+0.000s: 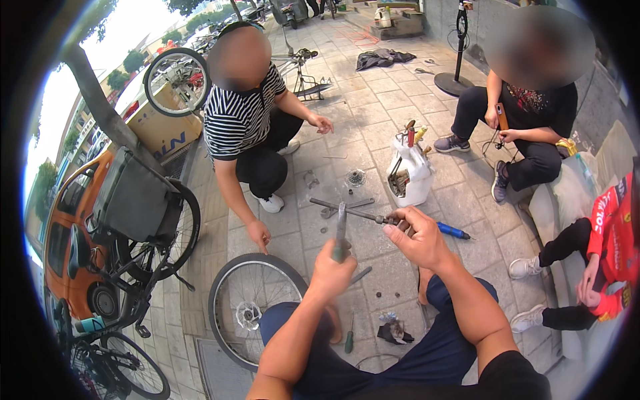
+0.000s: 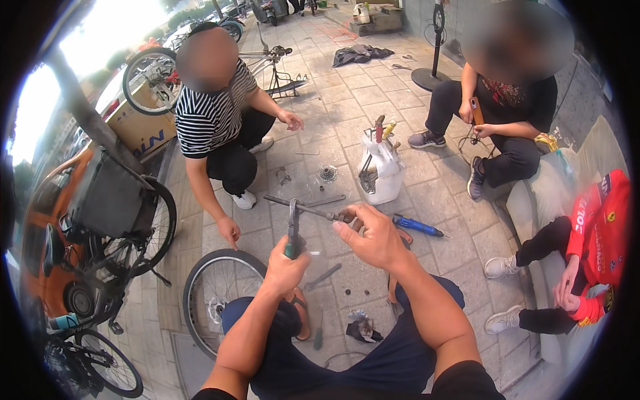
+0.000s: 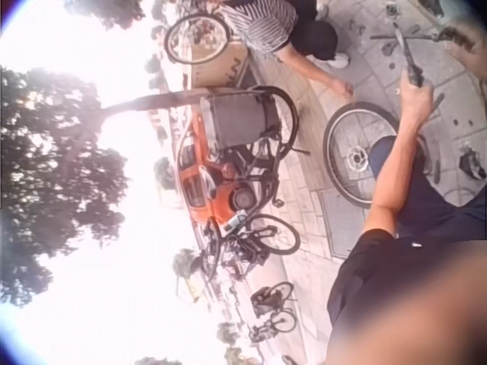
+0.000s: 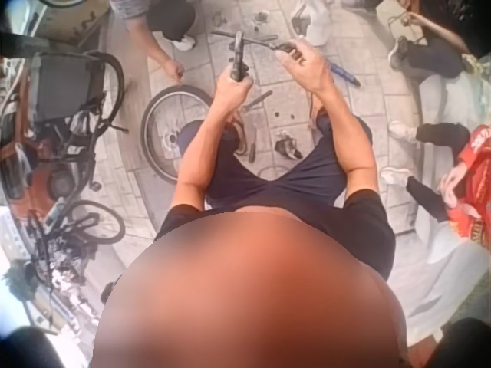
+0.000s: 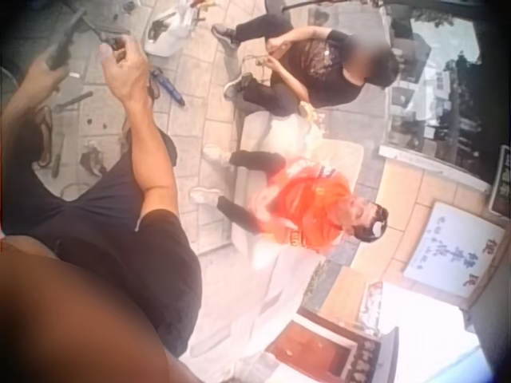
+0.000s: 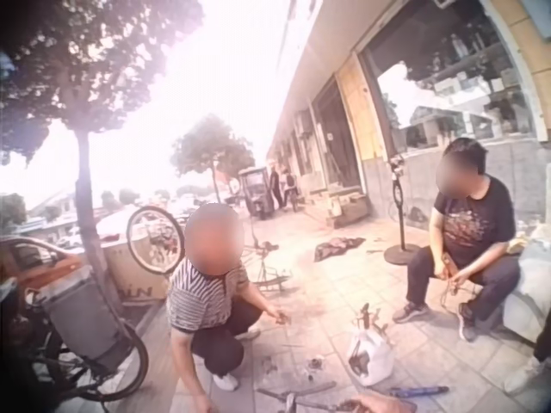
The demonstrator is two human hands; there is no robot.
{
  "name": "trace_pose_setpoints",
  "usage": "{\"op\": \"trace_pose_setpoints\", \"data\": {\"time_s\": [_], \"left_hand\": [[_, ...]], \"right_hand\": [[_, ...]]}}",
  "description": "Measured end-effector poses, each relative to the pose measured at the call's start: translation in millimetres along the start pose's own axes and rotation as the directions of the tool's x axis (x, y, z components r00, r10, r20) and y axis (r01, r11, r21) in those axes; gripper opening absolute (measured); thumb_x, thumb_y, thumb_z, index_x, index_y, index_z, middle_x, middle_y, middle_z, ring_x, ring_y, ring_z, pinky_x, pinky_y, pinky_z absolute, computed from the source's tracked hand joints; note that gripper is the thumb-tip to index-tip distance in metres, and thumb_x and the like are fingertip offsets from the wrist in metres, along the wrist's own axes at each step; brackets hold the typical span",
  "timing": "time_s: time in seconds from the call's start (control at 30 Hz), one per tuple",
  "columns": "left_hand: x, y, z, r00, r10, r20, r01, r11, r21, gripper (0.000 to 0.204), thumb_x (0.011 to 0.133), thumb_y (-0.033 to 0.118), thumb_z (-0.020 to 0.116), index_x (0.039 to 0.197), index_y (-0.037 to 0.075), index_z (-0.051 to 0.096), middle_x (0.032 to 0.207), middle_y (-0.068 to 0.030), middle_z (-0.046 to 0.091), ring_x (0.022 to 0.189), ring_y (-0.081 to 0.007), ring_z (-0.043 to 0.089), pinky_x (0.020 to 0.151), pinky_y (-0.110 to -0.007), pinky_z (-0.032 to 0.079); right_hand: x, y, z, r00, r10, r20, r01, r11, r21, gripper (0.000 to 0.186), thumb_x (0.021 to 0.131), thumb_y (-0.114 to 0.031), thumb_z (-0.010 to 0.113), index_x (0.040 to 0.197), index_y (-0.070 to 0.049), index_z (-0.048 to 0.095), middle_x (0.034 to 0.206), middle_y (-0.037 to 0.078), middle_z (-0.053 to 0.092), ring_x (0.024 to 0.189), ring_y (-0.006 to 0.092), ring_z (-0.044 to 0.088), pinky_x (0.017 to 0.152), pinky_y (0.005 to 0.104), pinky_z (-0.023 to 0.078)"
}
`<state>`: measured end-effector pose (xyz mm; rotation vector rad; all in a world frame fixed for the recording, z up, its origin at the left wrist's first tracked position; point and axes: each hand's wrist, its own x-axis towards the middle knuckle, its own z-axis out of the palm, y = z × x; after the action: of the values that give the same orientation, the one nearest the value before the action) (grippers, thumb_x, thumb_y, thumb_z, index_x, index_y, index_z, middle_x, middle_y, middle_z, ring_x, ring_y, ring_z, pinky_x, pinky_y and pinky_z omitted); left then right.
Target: The person sits on the ground and uses pliers and a wrench to adjust components on a bicycle wheel hub. They handle small metal parts, place them into the hub, and tighten fasteners while other people sit nearby.
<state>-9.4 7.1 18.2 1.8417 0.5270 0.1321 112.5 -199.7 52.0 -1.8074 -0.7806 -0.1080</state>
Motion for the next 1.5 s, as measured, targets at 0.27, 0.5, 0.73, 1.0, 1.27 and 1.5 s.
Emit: {"op": "trace_pose_setpoints", "data": {"time_s": [0.27,0.5,0.73,1.0,1.27,1.5], "left_hand": [[1.7,-3.9,2.5,1.0,0.014,0.017,-0.014,1.0,0.01,0.03,0.087,0.013,0.073,0.115,0.003,0.065,0.094,-0.0094,0.07,0.086,-0.0208,0.066,0.08,-0.037,0.055],[1.0,-6.5,3.0,1.0,-0.005,0.012,0.005,1.0,-0.027,0.03,0.088,0.013,0.073,0.114,0.002,0.065,0.094,-0.0093,0.069,0.087,-0.0204,0.065,0.081,-0.038,0.055],[0.0,-1.2,3.5,1.0,-0.019,0.023,0.02,0.998,-0.051,0.03,0.088,0.011,0.072,0.115,0.002,0.064,0.091,-0.0067,0.067,0.083,-0.0183,0.064,0.076,-0.036,0.055],[-0.6,-4.5,7.7,0.999,0.039,-0.016,-0.04,0.998,-0.048,0.019,0.089,0.005,0.071,0.106,0.005,0.063,0.086,0.0015,0.062,0.077,-0.0088,0.057,0.068,-0.029,0.049],[0.6,-5.0,4.9,1.0,-0.02,-0.011,0.019,0.996,-0.092,0.02,0.089,0.005,0.071,0.107,0.005,0.064,0.088,0.0,0.063,0.076,-0.0101,0.058,0.067,-0.03,0.05],[0.2,-3.9,6.1,1.0,0.013,-0.012,-0.014,0.998,-0.053,0.022,0.088,0.006,0.072,0.108,0.004,0.063,0.088,-0.0006,0.063,0.075,-0.0105,0.059,0.066,-0.031,0.05]], "right_hand": [[10.4,3.1,-9.3,0.765,0.48,0.43,-0.618,0.736,0.277,0.038,0.104,-0.033,0.072,0.106,0.004,0.071,0.1,0.013,0.074,0.081,0.0169,0.07,0.069,0.0347,0.056],[-1.0,0.5,4.9,0.995,-0.077,-0.056,0.073,0.995,-0.072,0.059,0.11,-0.049,0.059,0.091,0.006,0.072,0.077,0.01,0.071,0.072,0.0165,0.069,0.066,0.0324,0.054],[7.8,7.5,-6.6,0.85,0.439,0.292,-0.513,0.816,0.268,0.042,0.106,-0.038,0.067,0.1,0.003,0.072,0.092,0.011,0.074,0.08,0.0173,0.069,0.071,0.0364,0.056],[3.7,4.0,0.9,0.927,0.337,0.164,-0.36,0.923,0.137,0.046,0.108,-0.04,0.062,0.092,0.001,0.071,0.078,0.009,0.071,0.077,0.0175,0.068,0.07,0.0365,0.054],[1.2,-0.3,4.6,0.996,0.085,0.009,-0.085,0.996,0.039,0.051,0.11,-0.043,0.06,0.09,0.002,0.071,0.067,0.009,0.064,0.07,0.017,0.067,0.065,0.0359,0.052],[4.0,10.6,0.1,0.758,0.502,0.417,-0.625,0.741,0.245,0.04,0.105,-0.037,0.069,0.106,0.003,0.071,0.096,0.013,0.072,0.082,0.0176,0.068,0.074,0.0356,0.056]]}}
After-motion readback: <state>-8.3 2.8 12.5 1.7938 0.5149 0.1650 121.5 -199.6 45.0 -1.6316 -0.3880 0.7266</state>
